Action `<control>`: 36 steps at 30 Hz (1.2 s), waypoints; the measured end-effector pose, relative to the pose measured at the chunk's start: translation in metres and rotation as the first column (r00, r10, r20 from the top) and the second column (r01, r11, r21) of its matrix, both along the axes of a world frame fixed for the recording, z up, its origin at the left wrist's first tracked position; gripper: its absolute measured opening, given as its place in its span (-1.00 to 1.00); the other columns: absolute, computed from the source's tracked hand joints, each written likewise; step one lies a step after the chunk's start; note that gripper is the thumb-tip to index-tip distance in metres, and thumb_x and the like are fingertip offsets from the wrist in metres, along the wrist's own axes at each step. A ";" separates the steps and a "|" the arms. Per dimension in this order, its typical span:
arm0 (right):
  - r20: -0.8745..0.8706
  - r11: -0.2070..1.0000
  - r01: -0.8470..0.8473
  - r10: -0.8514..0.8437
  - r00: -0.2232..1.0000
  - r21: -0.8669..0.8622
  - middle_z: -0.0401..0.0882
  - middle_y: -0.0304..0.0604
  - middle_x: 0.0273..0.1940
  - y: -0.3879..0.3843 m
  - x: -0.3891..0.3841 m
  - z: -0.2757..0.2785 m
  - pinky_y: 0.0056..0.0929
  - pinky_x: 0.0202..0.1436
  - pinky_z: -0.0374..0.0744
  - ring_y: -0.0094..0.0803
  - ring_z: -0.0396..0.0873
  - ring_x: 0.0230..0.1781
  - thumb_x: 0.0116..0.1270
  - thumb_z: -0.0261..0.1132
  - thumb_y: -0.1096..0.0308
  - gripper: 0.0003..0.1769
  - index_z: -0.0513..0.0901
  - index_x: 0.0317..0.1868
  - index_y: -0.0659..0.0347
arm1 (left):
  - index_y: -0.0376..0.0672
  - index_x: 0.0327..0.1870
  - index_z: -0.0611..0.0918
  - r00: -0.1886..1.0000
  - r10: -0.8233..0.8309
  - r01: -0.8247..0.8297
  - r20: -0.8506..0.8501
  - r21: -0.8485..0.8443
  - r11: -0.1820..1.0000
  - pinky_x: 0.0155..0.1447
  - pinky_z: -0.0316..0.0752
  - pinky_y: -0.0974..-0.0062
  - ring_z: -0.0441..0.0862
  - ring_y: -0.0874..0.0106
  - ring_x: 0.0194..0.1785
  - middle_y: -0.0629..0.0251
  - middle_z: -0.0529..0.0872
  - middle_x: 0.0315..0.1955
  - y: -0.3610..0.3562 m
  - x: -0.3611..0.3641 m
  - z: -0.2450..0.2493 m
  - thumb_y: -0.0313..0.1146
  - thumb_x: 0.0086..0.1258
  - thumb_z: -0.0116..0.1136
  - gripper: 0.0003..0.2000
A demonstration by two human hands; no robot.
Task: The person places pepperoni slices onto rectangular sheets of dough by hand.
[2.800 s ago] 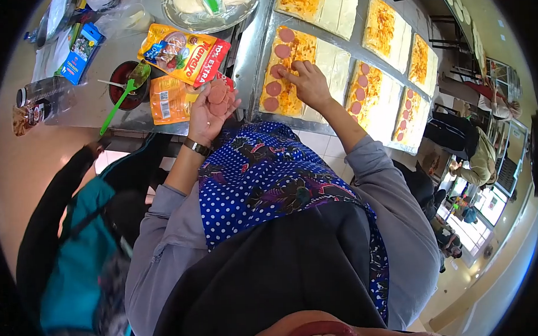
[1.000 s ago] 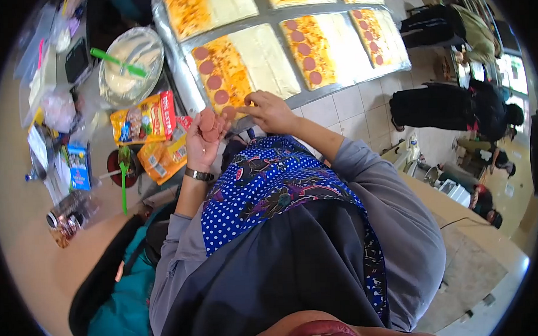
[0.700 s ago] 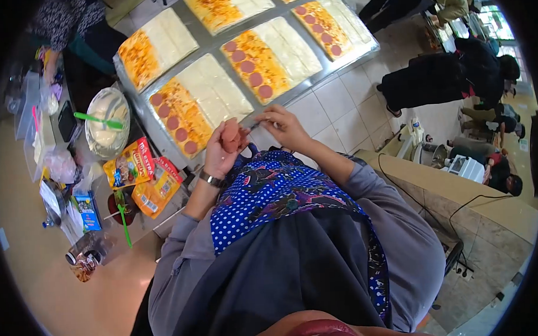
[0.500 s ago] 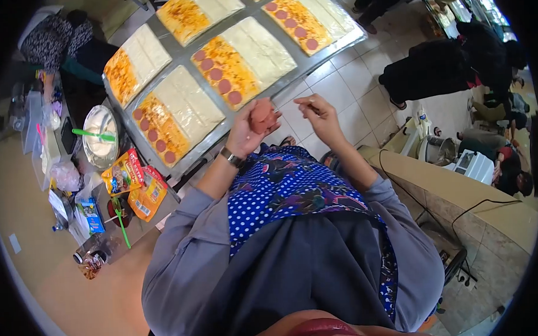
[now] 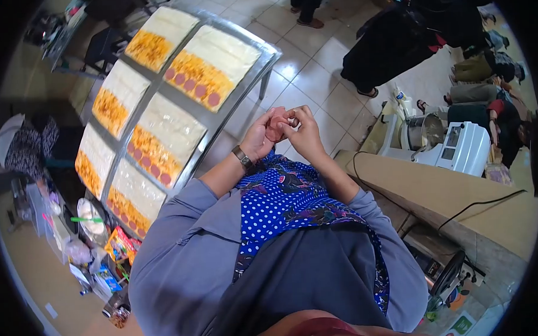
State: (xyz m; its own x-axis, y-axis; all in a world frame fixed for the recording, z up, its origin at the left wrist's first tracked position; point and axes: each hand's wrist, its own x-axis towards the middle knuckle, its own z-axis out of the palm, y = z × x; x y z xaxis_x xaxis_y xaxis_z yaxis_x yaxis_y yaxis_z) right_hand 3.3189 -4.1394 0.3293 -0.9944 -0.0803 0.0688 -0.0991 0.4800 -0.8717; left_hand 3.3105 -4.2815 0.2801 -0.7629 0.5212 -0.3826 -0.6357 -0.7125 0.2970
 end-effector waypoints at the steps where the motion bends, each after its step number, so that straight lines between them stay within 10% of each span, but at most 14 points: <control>1: -0.063 1.000 -0.004 0.003 0.998 -0.017 0.45 -0.23 -0.34 0.016 -0.017 -0.007 -0.54 -0.37 0.44 -0.52 0.42 -0.45 0.13 0.36 0.48 -0.80 0.59 -0.21 0.28 | -0.20 0.13 0.48 0.998 -0.059 0.059 -0.009 0.044 0.997 0.11 0.50 0.39 0.61 0.36 0.01 0.19 0.64 -0.05 0.013 -0.018 0.000 -0.15 0.50 -0.10 -0.65; 3: -0.128 1.000 0.003 -0.006 0.992 -0.026 0.47 -0.25 -0.34 0.046 -0.055 -0.016 -0.55 -0.36 0.44 -0.54 0.42 -0.44 0.14 0.35 0.49 -0.83 0.59 -0.24 0.29 | -0.20 0.14 0.46 0.998 -0.060 0.060 0.017 0.024 0.998 0.07 0.52 0.38 0.61 0.35 -0.01 0.17 0.63 -0.04 0.037 -0.058 -0.007 -0.14 0.51 -0.12 -0.63; 6: 0.211 0.876 0.147 -0.053 0.976 -0.459 0.62 -0.29 -0.33 0.085 -0.118 -0.002 -0.57 -0.35 0.47 -0.62 0.49 -0.36 0.20 0.34 0.45 -0.86 0.62 -0.24 0.30 | -0.21 0.16 0.44 0.996 -0.086 0.086 -0.009 0.019 0.996 -0.01 0.56 0.36 0.61 0.33 -0.03 0.13 0.62 -0.03 0.063 -0.129 -0.017 -0.11 0.52 -0.16 -0.61; 16: 0.312 0.832 0.092 0.102 0.945 -0.548 0.62 -0.27 -0.25 0.182 -0.297 0.033 -0.65 -0.38 0.43 -0.65 0.49 -0.34 0.30 0.28 0.40 -0.69 0.59 0.03 0.30 | -0.19 0.12 0.45 0.993 -0.118 0.117 -0.015 -0.033 0.993 -0.10 0.56 0.34 0.63 0.27 -0.01 0.17 0.62 -0.04 0.137 -0.299 0.024 -0.07 0.50 -0.16 -0.61; 21: 0.367 0.955 -0.016 0.130 0.921 -0.298 0.60 -0.28 -0.30 0.191 -0.387 -0.002 -0.59 -0.28 0.48 -0.59 0.49 -0.35 0.25 0.32 0.43 -0.64 0.58 0.06 0.32 | -0.11 0.14 0.48 0.986 -0.057 0.053 -0.160 -0.027 0.998 -0.06 0.56 0.36 0.61 0.45 -0.11 0.34 0.64 -0.12 0.163 -0.367 0.006 -0.13 0.49 -0.10 -0.65; 25: 0.117 0.952 -0.282 0.296 0.948 -0.117 0.49 -0.20 -0.31 0.198 -0.473 -0.015 -0.51 -0.27 0.52 -0.55 0.49 -0.37 0.12 0.40 0.45 -0.74 0.63 -0.16 0.31 | -0.08 0.10 0.52 0.968 0.096 -0.123 -0.231 -0.102 0.987 -0.13 0.50 0.50 0.57 0.58 -0.10 0.40 0.64 -0.14 0.177 -0.416 0.032 -0.11 0.50 -0.09 -0.68; 36: 0.163 0.702 -0.627 0.700 0.695 -0.338 0.56 -0.27 -0.34 0.116 -0.631 -0.034 -0.58 -0.28 0.51 -0.56 0.50 -0.38 0.19 0.36 0.46 -0.76 0.59 -0.13 0.31 | -0.11 0.12 0.50 0.760 0.649 -0.648 0.026 -0.037 0.761 -0.13 0.50 0.48 0.59 0.46 -0.12 0.36 0.65 -0.10 0.140 -0.507 0.011 -0.06 0.52 -0.17 -0.63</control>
State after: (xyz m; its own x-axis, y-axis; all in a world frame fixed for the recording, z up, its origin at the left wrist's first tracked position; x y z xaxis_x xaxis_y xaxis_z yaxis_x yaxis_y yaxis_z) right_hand 2.6884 -4.0235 0.2956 -0.6651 -0.7433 -0.0710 -0.0643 0.1517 -0.9863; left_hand 2.8033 -4.1414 0.2913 -0.9012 -0.1029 -0.4211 -0.0345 -0.9513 0.3062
